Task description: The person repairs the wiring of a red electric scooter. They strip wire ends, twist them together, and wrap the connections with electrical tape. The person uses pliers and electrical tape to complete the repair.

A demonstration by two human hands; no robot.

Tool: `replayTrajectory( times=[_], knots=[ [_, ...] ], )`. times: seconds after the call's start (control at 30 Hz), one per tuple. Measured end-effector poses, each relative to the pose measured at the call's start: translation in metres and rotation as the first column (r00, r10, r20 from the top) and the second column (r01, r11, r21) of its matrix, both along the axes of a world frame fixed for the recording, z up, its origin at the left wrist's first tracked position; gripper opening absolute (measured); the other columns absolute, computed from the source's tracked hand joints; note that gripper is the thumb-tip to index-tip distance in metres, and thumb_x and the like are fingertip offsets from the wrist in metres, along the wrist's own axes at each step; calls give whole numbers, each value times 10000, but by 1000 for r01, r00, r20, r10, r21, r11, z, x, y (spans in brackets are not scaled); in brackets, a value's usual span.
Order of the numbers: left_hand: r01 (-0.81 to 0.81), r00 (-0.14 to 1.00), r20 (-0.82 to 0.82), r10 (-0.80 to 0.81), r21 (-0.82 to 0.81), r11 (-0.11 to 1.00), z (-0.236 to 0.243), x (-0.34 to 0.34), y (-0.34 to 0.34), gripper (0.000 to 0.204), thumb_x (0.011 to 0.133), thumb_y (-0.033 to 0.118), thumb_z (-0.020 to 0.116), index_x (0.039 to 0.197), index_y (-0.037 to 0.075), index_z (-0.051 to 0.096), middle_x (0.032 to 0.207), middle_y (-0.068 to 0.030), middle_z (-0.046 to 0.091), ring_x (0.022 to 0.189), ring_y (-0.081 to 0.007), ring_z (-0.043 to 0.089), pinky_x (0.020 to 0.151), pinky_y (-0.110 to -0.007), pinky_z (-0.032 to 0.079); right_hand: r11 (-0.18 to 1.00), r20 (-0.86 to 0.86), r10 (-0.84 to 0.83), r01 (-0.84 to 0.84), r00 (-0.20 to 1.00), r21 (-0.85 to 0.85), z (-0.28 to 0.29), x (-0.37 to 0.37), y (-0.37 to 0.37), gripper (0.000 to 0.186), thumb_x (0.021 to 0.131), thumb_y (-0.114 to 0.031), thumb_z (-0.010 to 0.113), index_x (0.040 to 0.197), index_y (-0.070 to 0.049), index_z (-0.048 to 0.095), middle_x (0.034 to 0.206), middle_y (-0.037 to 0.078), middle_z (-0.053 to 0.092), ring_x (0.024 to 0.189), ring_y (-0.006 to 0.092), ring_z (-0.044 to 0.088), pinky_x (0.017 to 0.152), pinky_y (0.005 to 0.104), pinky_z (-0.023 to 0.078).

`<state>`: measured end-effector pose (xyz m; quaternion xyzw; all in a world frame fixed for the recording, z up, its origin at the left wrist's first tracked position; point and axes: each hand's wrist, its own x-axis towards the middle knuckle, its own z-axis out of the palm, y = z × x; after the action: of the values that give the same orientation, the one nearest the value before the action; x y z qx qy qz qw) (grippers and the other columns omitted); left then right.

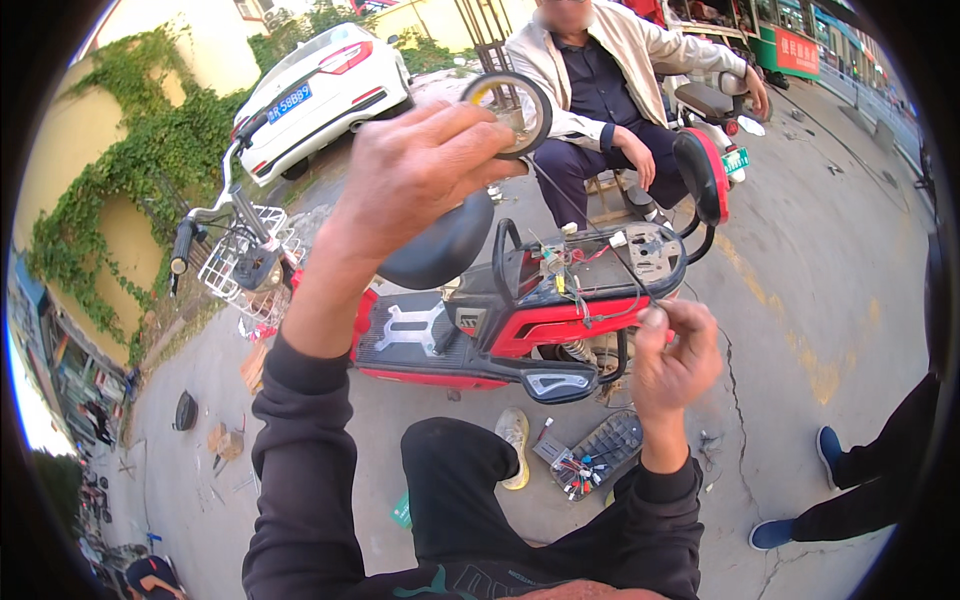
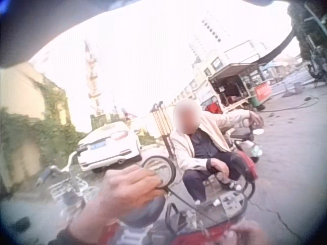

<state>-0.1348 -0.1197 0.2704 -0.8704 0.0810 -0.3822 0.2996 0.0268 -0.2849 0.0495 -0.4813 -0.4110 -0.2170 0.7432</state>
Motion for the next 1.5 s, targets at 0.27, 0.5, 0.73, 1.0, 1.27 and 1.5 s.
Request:
replayTrajectory(
  times=[0.27, 0.5, 0.73, 1.0, 1.27, 1.5],
  knots=[
    [9, 996, 83, -35, 295, 955, 14, 18, -23, 281, 690, 197, 829, 916, 119, 680, 887, 18, 642, 728, -166, 612, 580, -320, 512, 903, -344, 427, -413, 836, 117, -10, -8, 25, 141, 991, -40, 641, 1097, 33, 583, 982, 99, 660, 742, 84, 628, 684, 234, 530],
    [-63, 997, -21, 69, 196, 979, -10, 33, -38, 341, 668, 147, 878, 939, 67, 687, 878, -21, 662, 709, -199, 618, 591, -331, 507, 966, -395, 256, -225, 882, 124, 8, 29, 15, 559, 1109, -387, 366, 1435, 52, 485, 1389, 153, 582, 1188, 230, 603, 963, 352, 492],
    [-46, 992, -107, 66, 176, 983, -48, 43, -47, 155, 742, 160, 761, 803, 130, 622, 735, 5, 492, 695, -153, 568, 559, -301, 492, 956, -182, 276, -289, 944, -53, 30, 5, -5, 519, 920, -206, 729, 1345, 50, 578, 1303, 192, 651, 1238, 283, 607, 1073, 395, 433],
    [-7, 995, -99, 26, 187, 982, -67, 58, -62, 178, 715, 182, 763, 805, 123, 621, 722, 13, 457, 674, -141, 540, 524, -283, 457, 981, -154, 159, -174, 975, -87, 26, 1, 6, 493, 888, -152, 784, 1311, 27, 604, 1171, 128, 711, 1100, 216, 664, 995, 357, 483],
    [-78, 994, -65, 89, 160, 984, -62, 49, -74, 385, 636, 140, 880, 966, 61, 697, 883, -24, 671, 697, -178, 613, 566, -296, 493, 916, 210, -350, 380, 913, -127, 23, 12, -2, 285, 802, -45, 786, 1077, -18, 718, 856, 87, 728, 786, 243, 720, 705, 334, 553],
    [-101, 983, -144, 118, 119, 988, -71, 29, -66, 302, 707, 139, 813, 983, 81, 702, 955, -16, 687, 699, -170, 617, 561, -300, 491, 720, 468, -597, 692, 652, -47, 24, 29, -15, 269, 792, -66, 741, 1060, -36, 731, 856, 52, 730, 838, 206, 722, 710, 329, 553]
  ],
)
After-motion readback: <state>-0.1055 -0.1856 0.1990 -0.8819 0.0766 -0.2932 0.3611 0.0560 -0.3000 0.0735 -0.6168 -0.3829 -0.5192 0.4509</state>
